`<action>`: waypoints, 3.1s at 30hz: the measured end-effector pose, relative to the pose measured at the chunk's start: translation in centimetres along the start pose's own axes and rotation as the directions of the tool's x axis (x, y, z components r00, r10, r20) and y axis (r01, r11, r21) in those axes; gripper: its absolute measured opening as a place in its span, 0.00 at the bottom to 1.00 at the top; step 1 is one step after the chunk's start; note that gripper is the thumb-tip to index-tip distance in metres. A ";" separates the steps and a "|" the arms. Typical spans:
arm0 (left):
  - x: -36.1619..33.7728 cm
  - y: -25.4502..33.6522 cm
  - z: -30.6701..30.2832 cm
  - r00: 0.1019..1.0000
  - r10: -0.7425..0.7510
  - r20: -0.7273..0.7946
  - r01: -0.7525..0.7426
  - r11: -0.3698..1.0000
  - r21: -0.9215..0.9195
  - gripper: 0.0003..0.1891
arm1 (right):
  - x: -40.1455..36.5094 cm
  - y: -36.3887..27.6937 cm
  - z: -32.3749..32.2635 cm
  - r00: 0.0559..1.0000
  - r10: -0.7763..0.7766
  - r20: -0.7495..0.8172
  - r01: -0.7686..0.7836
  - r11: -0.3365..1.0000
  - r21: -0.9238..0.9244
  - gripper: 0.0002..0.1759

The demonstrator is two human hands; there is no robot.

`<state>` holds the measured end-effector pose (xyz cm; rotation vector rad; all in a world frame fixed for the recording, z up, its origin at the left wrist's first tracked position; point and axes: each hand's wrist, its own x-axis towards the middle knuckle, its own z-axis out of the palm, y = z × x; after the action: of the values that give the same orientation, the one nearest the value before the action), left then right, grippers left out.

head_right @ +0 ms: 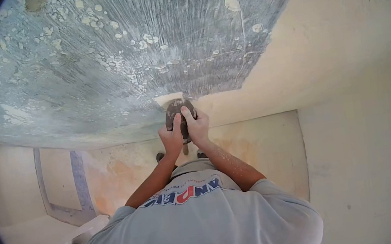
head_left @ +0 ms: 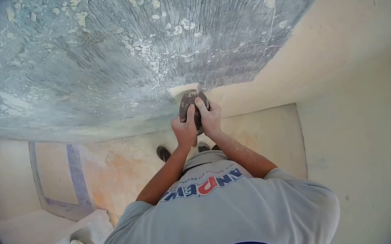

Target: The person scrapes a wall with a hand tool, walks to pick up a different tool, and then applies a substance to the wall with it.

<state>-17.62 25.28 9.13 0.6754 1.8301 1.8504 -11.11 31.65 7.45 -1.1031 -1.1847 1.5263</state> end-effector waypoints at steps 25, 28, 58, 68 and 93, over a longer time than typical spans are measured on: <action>0.4 -1.2 0.4 0.983 0.179 -0.035 -0.179 0.984 0.011 0.13 | 1.4 2.0 0.5 0.990 -0.133 0.043 0.130 0.990 0.053 0.18; 1.2 1.6 0.4 0.988 0.156 -0.023 -0.154 0.987 0.052 0.13 | 1.6 -1.9 0.9 0.982 -0.166 0.089 0.162 0.986 0.050 0.18; 0.4 -1.0 -0.1 1.000 -0.020 -0.011 0.019 0.998 -0.054 0.17 | -0.3 -1.2 0.2 0.995 -0.099 -0.006 0.098 0.992 -0.079 0.19; 0.0 -3.0 -0.1 0.991 -0.133 0.024 0.135 0.986 -0.101 0.14 | -0.1 1.2 -1.0 1.000 -0.007 -0.021 0.002 0.978 -0.208 0.20; 2.0 0.0 1.6 0.999 -0.004 -0.032 0.000 0.993 -0.121 0.15 | 0.6 -1.6 0.1 0.982 -0.179 -0.065 0.170 0.977 -0.125 0.21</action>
<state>-18.19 27.81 9.21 0.6027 1.7213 1.9634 -11.13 32.43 9.00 -1.0946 -1.2985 1.2829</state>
